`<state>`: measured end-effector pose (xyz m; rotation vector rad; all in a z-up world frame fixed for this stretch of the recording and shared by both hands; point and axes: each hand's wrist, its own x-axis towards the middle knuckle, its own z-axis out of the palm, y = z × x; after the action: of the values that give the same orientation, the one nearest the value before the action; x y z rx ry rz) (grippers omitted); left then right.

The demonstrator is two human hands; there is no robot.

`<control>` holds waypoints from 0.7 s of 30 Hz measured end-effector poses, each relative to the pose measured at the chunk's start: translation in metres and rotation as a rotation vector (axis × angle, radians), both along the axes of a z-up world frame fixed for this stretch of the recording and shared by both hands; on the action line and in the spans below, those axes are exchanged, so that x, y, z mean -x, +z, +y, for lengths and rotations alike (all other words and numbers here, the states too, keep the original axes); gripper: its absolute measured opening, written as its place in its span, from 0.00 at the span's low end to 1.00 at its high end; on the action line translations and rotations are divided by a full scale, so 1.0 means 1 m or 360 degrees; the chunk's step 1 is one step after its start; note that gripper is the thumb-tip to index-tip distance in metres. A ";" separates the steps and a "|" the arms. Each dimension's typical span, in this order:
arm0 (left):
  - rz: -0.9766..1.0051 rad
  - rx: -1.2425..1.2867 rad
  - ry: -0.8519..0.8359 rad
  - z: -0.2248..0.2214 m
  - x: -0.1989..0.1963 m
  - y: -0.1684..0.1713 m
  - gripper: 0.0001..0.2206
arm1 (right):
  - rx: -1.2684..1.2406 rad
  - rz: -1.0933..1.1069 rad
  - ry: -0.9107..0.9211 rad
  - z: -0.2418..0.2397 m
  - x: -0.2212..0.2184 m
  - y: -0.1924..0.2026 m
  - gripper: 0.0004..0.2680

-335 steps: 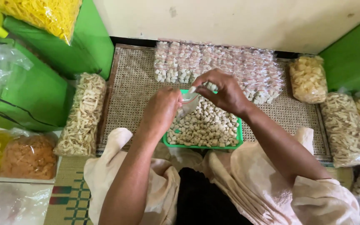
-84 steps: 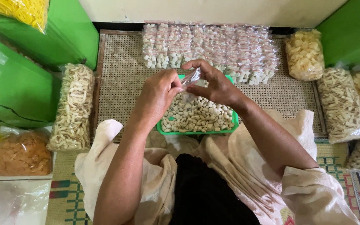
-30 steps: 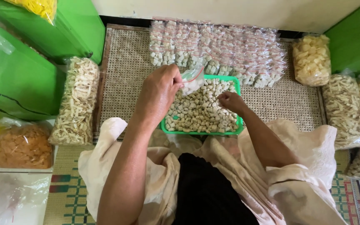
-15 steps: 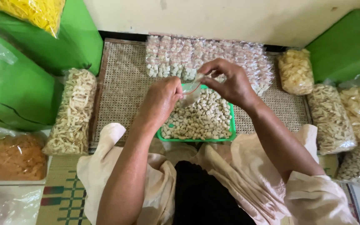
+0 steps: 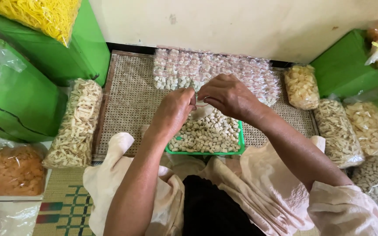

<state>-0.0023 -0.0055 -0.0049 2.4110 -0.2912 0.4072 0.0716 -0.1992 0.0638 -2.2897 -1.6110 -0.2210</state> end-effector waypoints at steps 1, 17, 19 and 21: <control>-0.0001 0.0001 0.0001 0.000 0.002 0.002 0.09 | 0.0001 -0.0001 0.0001 0.000 -0.001 -0.002 0.03; -0.0017 0.0100 0.0015 0.010 0.017 0.013 0.07 | -0.0470 0.0402 -0.0108 -0.045 -0.050 -0.041 0.08; 0.0005 0.0102 0.0027 0.011 0.018 0.017 0.08 | -0.0457 0.0418 -0.0179 -0.060 -0.062 -0.064 0.07; -0.0032 0.0097 0.0015 0.010 0.019 0.024 0.08 | -0.0207 0.0524 -0.0313 -0.078 -0.082 -0.103 0.05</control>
<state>-0.0216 0.0044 0.0190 2.3510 -0.2724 0.4384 0.1535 -0.2771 -0.0394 -2.2433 -1.1774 0.0073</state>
